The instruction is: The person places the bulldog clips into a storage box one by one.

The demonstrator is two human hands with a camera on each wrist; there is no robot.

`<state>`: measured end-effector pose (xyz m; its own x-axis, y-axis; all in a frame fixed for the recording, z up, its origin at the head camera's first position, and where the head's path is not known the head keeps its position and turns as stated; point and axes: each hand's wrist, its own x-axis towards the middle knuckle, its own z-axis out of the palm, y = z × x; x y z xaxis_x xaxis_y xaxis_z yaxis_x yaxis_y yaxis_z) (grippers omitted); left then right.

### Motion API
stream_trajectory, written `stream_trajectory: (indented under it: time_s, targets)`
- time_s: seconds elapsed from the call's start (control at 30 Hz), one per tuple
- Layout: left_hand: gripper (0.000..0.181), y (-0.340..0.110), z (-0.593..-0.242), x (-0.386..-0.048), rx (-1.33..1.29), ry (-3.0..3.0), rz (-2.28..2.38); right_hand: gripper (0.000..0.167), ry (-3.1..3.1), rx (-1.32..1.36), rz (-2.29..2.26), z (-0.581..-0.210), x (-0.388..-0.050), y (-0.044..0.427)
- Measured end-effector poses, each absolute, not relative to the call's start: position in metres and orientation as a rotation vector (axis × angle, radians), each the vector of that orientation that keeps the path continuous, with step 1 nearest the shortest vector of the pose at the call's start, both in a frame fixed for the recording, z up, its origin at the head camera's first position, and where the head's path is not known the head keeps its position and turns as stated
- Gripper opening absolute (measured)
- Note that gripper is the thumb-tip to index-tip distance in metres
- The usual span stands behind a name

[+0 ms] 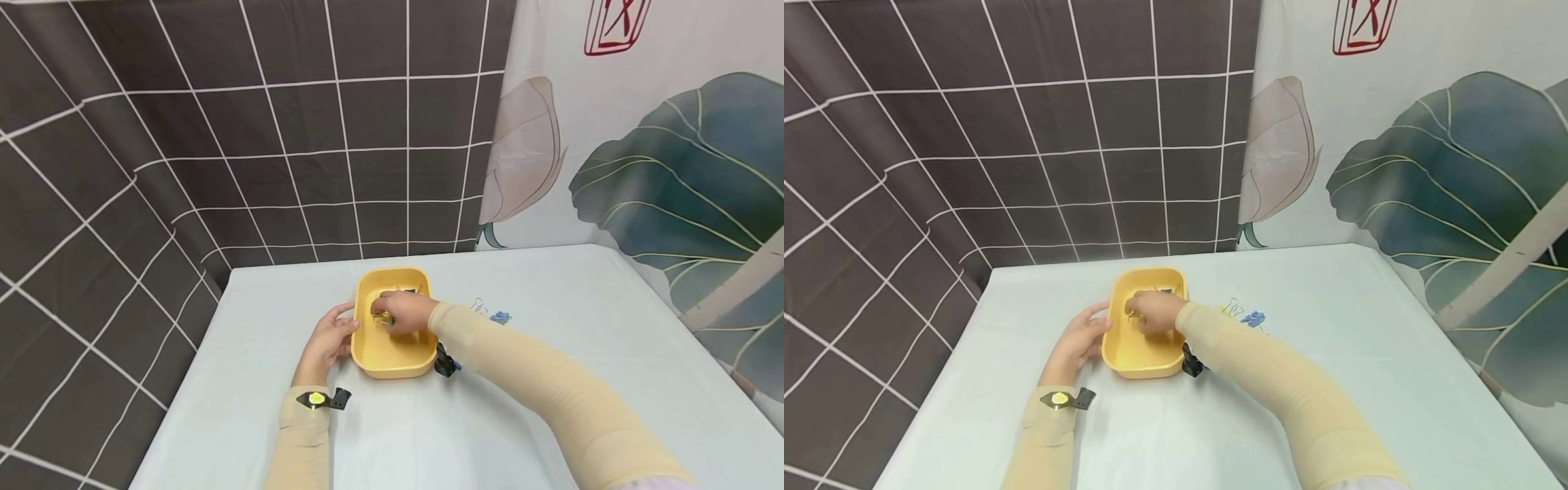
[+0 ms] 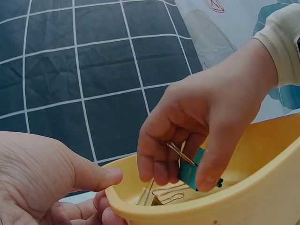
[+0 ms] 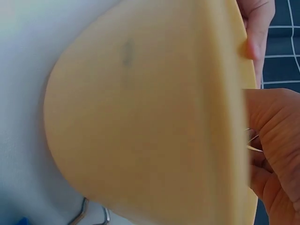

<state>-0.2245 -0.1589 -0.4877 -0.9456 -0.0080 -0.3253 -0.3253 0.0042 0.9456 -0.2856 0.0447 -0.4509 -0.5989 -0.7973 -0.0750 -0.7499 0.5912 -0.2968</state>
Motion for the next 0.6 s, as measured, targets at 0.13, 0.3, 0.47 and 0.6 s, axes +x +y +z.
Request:
stream_trajectory:
  time_s: [0.13,0.3,0.47,0.6]
  targets:
    - [0.05,-0.159,-0.487,-0.225,-0.356,2.058,2.031,0.043,2.599,-1.313,-0.333,-0.455,-0.286,0.044]
    - [0.05,-0.159,-0.487,-0.225,-0.362,2.063,2.034,0.045,2.586,-1.338,-0.31,-0.46,-0.288,0.043]
    - [0.051,-0.158,-0.486,-0.225,-0.354,2.06,2.036,0.044,2.57,-1.35,-0.292,-0.465,-0.289,0.044]
    - [0.051,-0.158,-0.486,-0.225,-0.364,2.057,2.027,0.045,2.56,-1.343,-0.281,-0.468,-0.289,0.044]
